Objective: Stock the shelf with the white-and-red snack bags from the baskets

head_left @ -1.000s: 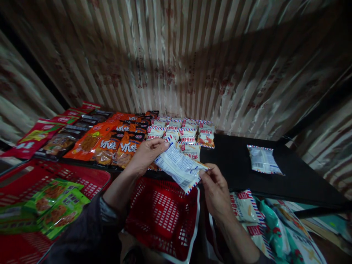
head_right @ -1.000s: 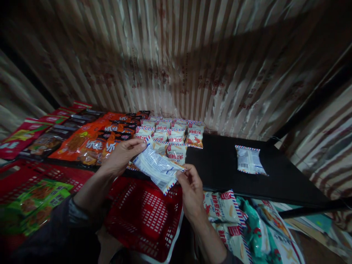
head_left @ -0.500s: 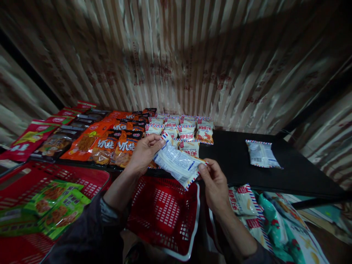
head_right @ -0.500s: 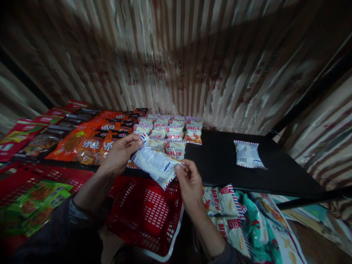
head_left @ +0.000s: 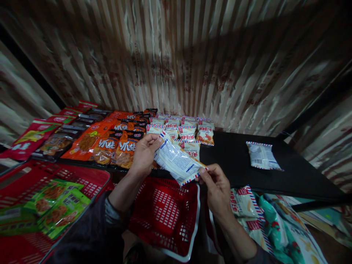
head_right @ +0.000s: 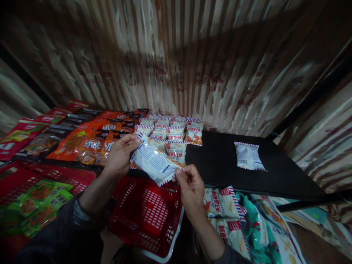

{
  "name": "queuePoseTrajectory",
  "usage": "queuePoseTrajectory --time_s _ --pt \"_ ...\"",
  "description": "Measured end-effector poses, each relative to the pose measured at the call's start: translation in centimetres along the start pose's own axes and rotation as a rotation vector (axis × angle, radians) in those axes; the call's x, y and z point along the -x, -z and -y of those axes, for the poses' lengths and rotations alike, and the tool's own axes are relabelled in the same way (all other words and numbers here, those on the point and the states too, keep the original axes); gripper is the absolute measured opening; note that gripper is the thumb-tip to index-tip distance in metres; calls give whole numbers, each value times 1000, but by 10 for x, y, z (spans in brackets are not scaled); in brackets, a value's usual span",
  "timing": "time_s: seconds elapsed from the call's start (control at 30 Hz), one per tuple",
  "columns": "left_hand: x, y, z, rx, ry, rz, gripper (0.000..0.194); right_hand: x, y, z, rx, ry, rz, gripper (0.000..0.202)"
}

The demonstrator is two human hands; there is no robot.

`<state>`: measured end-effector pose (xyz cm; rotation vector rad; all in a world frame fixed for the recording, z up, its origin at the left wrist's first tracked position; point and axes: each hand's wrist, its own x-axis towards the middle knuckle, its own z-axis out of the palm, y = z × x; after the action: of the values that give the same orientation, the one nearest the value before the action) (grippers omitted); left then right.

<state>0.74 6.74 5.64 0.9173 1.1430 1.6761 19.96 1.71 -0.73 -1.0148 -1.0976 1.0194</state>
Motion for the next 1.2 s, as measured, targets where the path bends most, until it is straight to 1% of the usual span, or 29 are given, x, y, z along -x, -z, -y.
queuePoseTrajectory --time_s 0.2,0.37,0.53,0.73,0.97,1.2 --pt "-1 0 2 2 18 -4 24 1 -1 0 -22 -4 -7 25" --pt "0 0 1 -1 24 12 25 0 -2 6 36 38 -10 29" --pt "1 0 -1 -2 -5 18 24 -3 -2 12 32 43 -4 27" --pt "2 0 -2 18 -28 71 23 -8 2 14 -15 59 -35 24" --pt "2 2 -4 7 -33 109 25 -10 9 17 1 66 -41 22" --pt "2 3 -7 -48 -45 131 24 -13 7 23 -4 69 -77 28"
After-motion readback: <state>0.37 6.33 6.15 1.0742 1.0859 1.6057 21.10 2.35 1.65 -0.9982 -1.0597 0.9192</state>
